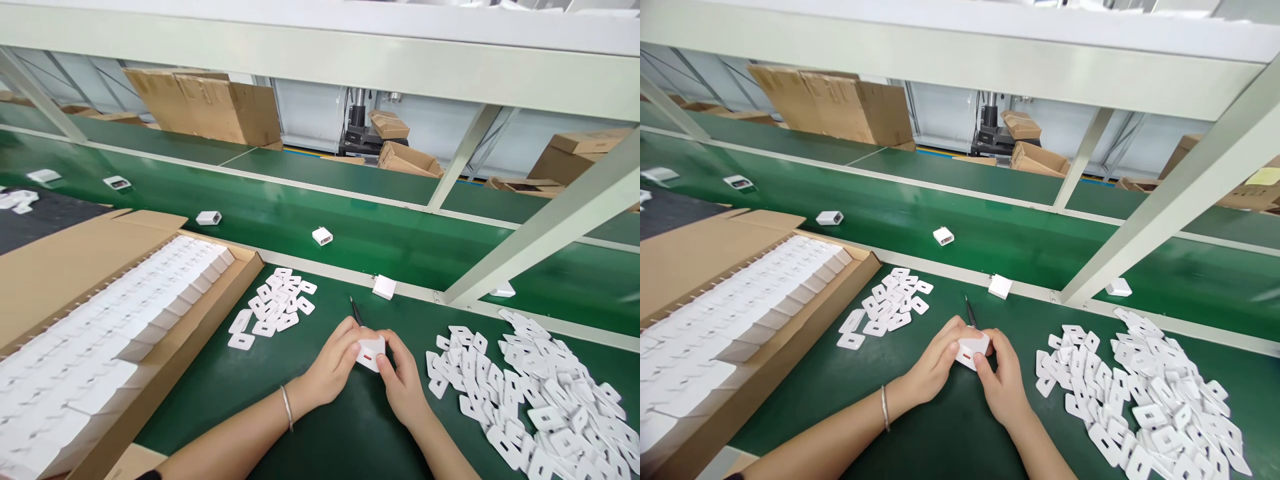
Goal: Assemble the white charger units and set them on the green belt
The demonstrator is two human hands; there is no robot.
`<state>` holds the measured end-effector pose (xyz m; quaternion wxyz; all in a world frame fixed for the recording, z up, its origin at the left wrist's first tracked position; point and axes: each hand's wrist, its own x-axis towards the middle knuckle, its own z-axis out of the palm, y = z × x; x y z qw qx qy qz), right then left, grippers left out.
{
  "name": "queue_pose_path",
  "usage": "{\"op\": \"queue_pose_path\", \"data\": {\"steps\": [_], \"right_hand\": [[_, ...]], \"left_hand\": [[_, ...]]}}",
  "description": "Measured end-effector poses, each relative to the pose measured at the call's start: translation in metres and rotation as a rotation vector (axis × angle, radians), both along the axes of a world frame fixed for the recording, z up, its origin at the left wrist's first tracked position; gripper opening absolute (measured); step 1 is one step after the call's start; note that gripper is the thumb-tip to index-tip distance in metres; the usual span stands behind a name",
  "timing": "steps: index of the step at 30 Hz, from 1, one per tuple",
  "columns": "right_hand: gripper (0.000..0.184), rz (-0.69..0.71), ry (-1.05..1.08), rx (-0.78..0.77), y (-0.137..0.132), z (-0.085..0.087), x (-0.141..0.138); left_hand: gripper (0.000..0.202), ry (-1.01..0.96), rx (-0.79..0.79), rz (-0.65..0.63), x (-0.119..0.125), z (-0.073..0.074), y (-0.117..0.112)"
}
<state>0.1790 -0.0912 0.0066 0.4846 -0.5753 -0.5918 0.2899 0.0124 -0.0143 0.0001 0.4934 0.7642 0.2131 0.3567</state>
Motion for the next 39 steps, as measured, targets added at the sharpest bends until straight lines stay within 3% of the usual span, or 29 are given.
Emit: {"op": "queue_pose_path", "data": {"steps": [5, 10, 16, 24, 29, 34, 37, 39], "right_hand": [[0.039, 0.011, 0.062, -0.102, 0.0014, 0.0002, -0.0021], [0.052, 0.027, 0.105, -0.090, -0.0009, 0.0029, -0.0014], [0.053, 0.099, 0.063, -0.047, -0.0016, 0.0007, 0.0009], [0.043, 0.129, -0.006, -0.025, -0.0016, 0.0005, -0.0004], [0.027, 0.065, -0.042, -0.051, -0.0010, -0.0004, 0.0000], [0.023, 0.025, -0.118, 0.009, -0.0025, 0.0001, 0.0033], [0.022, 0.011, -0.095, 0.027, -0.0016, -0.0007, 0.0055], [0.021, 0.020, -0.062, 0.022, 0.0000, -0.0001, 0.0059]], "left_hand": [[0.059, 0.035, -0.139, 0.012, -0.0003, 0.0030, -0.0004], [0.052, 0.044, -0.059, 0.000, -0.0006, 0.0012, -0.0008], [0.048, 0.029, 0.009, 0.040, -0.0019, 0.0017, -0.0001], [0.047, -0.011, 0.051, 0.074, -0.0025, 0.0012, 0.0005], [0.049, -0.018, 0.045, 0.055, -0.0021, 0.0016, 0.0001], [0.052, -0.059, 0.088, 0.025, -0.0026, -0.0010, -0.0023], [0.056, -0.090, 0.017, -0.019, -0.0018, -0.0020, -0.0034], [0.059, -0.079, -0.111, -0.022, -0.0005, -0.0015, -0.0022]]}}
